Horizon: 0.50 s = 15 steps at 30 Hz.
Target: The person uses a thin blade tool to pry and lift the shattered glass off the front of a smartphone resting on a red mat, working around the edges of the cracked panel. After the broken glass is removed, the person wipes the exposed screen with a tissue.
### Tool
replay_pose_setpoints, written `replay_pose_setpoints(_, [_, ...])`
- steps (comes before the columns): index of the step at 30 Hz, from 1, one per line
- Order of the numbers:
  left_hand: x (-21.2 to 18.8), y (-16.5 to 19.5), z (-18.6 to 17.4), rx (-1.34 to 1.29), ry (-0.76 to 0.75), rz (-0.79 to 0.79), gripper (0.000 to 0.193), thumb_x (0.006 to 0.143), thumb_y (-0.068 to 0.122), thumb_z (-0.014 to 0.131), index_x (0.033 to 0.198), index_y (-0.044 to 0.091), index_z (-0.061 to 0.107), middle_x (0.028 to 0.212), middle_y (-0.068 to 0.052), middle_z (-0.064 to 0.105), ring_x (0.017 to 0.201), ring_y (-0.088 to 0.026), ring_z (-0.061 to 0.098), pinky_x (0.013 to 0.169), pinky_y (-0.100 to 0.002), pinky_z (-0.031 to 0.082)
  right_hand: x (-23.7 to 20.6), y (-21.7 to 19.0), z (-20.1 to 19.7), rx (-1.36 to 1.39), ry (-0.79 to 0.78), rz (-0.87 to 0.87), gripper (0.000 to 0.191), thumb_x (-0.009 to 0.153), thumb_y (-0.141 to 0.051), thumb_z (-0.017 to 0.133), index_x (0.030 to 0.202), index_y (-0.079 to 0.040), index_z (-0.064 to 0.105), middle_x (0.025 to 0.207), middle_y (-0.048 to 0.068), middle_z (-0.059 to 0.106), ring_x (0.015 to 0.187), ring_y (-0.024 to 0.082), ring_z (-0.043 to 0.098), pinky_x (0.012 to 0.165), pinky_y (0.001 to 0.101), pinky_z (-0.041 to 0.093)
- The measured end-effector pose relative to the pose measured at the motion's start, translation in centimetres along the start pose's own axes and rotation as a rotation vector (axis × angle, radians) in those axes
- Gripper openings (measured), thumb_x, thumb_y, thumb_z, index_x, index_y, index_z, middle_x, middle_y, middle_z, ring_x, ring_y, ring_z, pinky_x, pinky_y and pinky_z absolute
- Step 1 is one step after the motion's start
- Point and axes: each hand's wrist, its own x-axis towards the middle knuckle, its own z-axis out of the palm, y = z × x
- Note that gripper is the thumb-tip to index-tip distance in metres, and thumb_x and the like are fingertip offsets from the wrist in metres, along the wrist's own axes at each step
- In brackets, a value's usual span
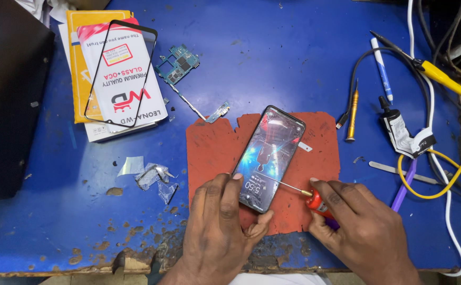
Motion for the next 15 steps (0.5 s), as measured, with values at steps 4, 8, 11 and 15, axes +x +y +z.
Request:
replay_pose_setpoints(4, [-0.01,-0.02,0.01,-0.009,0.001,0.001,0.084,0.089,0.031,0.083,0.144,-0.006,0.031,0.123,-0.031,0.053,0.105,-0.041,0.059,0.090,-0.052,0.050,-0.07,0.02,0.05,0.000,0.010,-0.015,0.052,0.069,-0.027,0.086,0.113,-0.003,0.074,0.096,0.010,0.073,0.084,0.024,0.071,0.066,0.0359,0.058])
replay_pose_setpoints(8, [0.01,-0.01,-0.02,-0.014,0.000,-0.004,0.084,0.089,0.030,0.083,0.144,-0.006,0.031,0.123,-0.031,0.053,0.104,-0.041,0.059,0.089,-0.051,0.051,-0.20,0.06,0.03,-0.010,0.013,-0.028,0.052,0.069,-0.028,0.086,0.112,-0.003,0.074,0.094,0.010,0.073,0.082,0.024,0.071,0.064,0.0362,0.057])
replay_pose_setpoints(11, [0.02,-0.03,-0.06,-0.016,-0.008,0.000,0.084,0.089,0.030,0.083,0.144,-0.007,0.031,0.123,-0.031,0.053,0.104,-0.040,0.059,0.089,-0.051,0.051,-0.27,0.13,0.01,0.010,0.008,-0.031,0.050,0.069,-0.027,0.087,0.110,-0.002,0.074,0.090,0.009,0.072,0.077,0.022,0.069,0.061,0.0362,0.056])
replay_pose_setpoints(15, [0.07,-0.11,-0.18,-0.022,-0.007,0.010,0.084,0.089,0.029,0.083,0.144,-0.007,0.032,0.123,-0.031,0.053,0.106,-0.041,0.059,0.091,-0.051,0.051,-0.34,0.17,0.04,0.015,0.008,-0.038,0.051,0.068,-0.027,0.087,0.110,-0.003,0.074,0.090,0.008,0.072,0.075,0.021,0.068,0.060,0.0355,0.055])
